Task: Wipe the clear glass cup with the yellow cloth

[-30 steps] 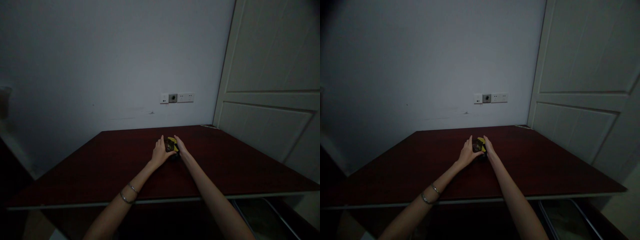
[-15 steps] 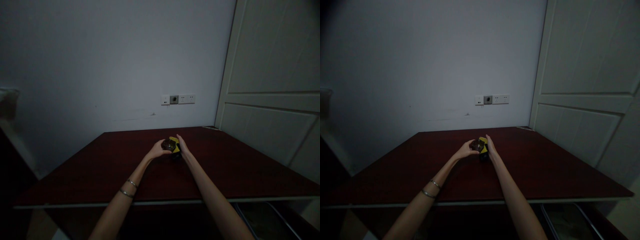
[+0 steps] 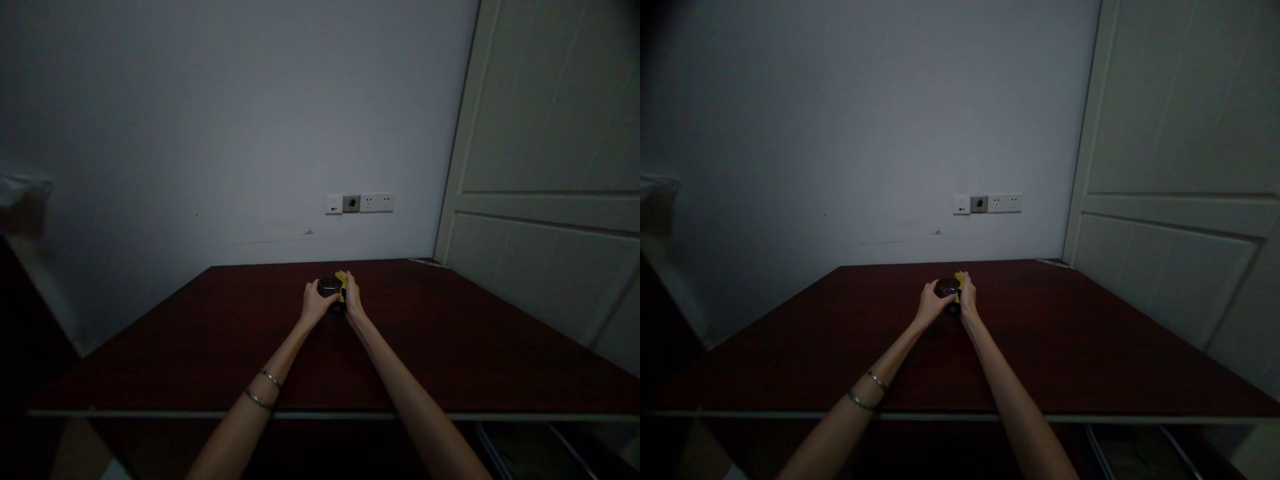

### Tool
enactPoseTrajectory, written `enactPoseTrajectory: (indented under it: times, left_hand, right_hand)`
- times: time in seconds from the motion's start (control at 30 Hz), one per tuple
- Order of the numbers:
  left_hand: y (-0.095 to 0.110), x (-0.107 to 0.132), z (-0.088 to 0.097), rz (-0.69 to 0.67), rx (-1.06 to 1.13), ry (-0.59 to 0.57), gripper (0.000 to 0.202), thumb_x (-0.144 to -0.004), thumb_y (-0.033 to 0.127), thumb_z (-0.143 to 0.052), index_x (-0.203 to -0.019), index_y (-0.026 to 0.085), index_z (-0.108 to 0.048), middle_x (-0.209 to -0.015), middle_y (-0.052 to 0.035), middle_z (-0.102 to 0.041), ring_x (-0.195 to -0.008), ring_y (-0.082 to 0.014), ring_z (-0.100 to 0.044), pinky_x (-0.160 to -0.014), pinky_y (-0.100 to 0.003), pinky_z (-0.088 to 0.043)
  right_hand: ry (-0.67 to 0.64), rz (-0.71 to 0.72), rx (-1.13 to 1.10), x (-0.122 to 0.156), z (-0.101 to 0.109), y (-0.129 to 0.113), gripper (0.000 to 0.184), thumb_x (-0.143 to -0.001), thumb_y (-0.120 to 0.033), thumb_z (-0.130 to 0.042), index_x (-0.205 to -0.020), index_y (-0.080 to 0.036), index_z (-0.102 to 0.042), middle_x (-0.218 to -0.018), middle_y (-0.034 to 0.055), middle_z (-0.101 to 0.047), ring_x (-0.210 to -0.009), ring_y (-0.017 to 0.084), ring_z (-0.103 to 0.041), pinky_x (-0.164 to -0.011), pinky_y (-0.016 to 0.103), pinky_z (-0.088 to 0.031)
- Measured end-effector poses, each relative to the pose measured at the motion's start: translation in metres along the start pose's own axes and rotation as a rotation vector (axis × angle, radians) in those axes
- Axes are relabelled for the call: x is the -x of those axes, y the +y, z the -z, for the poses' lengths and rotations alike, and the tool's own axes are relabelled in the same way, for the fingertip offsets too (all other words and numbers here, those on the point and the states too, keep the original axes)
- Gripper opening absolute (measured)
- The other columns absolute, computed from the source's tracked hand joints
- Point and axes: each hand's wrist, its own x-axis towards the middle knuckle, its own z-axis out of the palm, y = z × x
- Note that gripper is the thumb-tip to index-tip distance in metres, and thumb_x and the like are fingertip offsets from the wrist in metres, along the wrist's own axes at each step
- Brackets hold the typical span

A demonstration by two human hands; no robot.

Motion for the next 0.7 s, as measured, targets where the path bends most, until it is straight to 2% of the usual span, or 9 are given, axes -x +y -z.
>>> enactPoseTrajectory:
  times: [0.1, 0.2, 0.27, 0.37, 0.5, 0.6, 0.7]
  left_hand:
    - [0.002, 0.004, 0.000, -0.013, 0.082, -0.007, 0.049, -0.055, 0.031, -0.072, -0.098, 0.014, -0.056, -0.092, -0.0084, -0.057, -0.088, -0.0205, -0.055, -0.081, -0.034, -0.042]
    - [0.004, 0.007, -0.002, -0.009, 0.265, -0.107, 0.048, -0.059, 0.028, -0.070, -0.102, 0.016, -0.053, -0.096, -0.0076, -0.060, -0.091, -0.0190, -0.056, -0.083, -0.034, -0.042]
    - [0.003, 0.007, -0.005, 0.024, 0.396, -0.171, 0.045, -0.063, 0.026, -0.068, -0.103, 0.015, -0.052, -0.099, -0.0081, -0.060, -0.091, -0.0182, -0.057, -0.084, -0.033, -0.043]
    - [0.000, 0.005, -0.009, 0.111, 0.550, -0.208, 0.047, -0.063, 0.021, -0.068, -0.106, 0.012, -0.051, -0.102, -0.0106, -0.059, -0.093, -0.0179, -0.057, -0.087, -0.034, -0.043]
    - [-0.006, 0.004, -0.009, 0.188, 0.501, -0.176, 0.060, -0.053, 0.023, -0.076, -0.106, 0.010, -0.052, -0.105, -0.0126, -0.055, -0.092, -0.0192, -0.056, -0.086, -0.036, -0.044]
    - [-0.007, 0.005, -0.006, 0.136, 0.385, -0.164, 0.061, -0.048, 0.031, -0.078, -0.102, 0.011, -0.057, -0.106, -0.0117, -0.053, -0.089, -0.0192, -0.056, -0.085, -0.035, -0.044]
    - [-0.007, 0.006, -0.003, 0.054, 0.388, -0.239, 0.052, -0.056, 0.035, -0.074, -0.100, 0.012, -0.059, -0.100, -0.0103, -0.058, -0.088, -0.0188, -0.057, -0.083, -0.034, -0.044]
  right_hand:
    - [0.001, 0.004, -0.044, 0.002, -0.001, 0.001, 0.034, -0.074, -0.040, -0.047, -0.091, -0.017, -0.064, -0.090, 0.0010, -0.069, -0.080, 0.016, -0.062, -0.073, 0.024, -0.046]
    - [-0.006, -0.045, -0.054, -0.002, 0.005, -0.006, 0.031, -0.075, -0.036, -0.044, -0.087, -0.017, -0.065, -0.083, 0.0006, -0.070, -0.073, 0.015, -0.063, -0.068, 0.023, -0.047]
    - [-0.048, -0.111, -0.018, -0.009, 0.010, -0.012, 0.033, -0.077, -0.036, -0.040, -0.086, -0.017, -0.065, -0.074, 0.0006, -0.070, -0.065, 0.015, -0.063, -0.061, 0.023, -0.047]
    - [-0.133, -0.191, 0.023, -0.019, 0.016, -0.019, 0.036, -0.079, -0.037, -0.038, -0.082, -0.015, -0.066, -0.062, 0.0016, -0.069, -0.052, 0.015, -0.059, -0.052, 0.023, -0.046]
    - [-0.240, -0.294, 0.046, -0.023, 0.018, -0.024, 0.039, -0.079, -0.038, -0.038, -0.075, -0.013, -0.068, -0.058, 0.0050, -0.068, -0.049, 0.016, -0.059, -0.050, 0.025, -0.046]
    - [-0.325, -0.364, 0.045, -0.021, 0.018, -0.024, 0.043, -0.081, -0.040, -0.036, -0.077, -0.011, -0.068, -0.061, 0.0073, -0.068, -0.053, 0.017, -0.061, -0.053, 0.025, -0.048]
    - [-0.326, -0.376, 0.041, -0.017, 0.018, -0.023, 0.046, -0.082, -0.042, -0.035, -0.077, -0.010, -0.067, -0.061, 0.0078, -0.068, -0.053, 0.017, -0.061, -0.053, 0.025, -0.048]
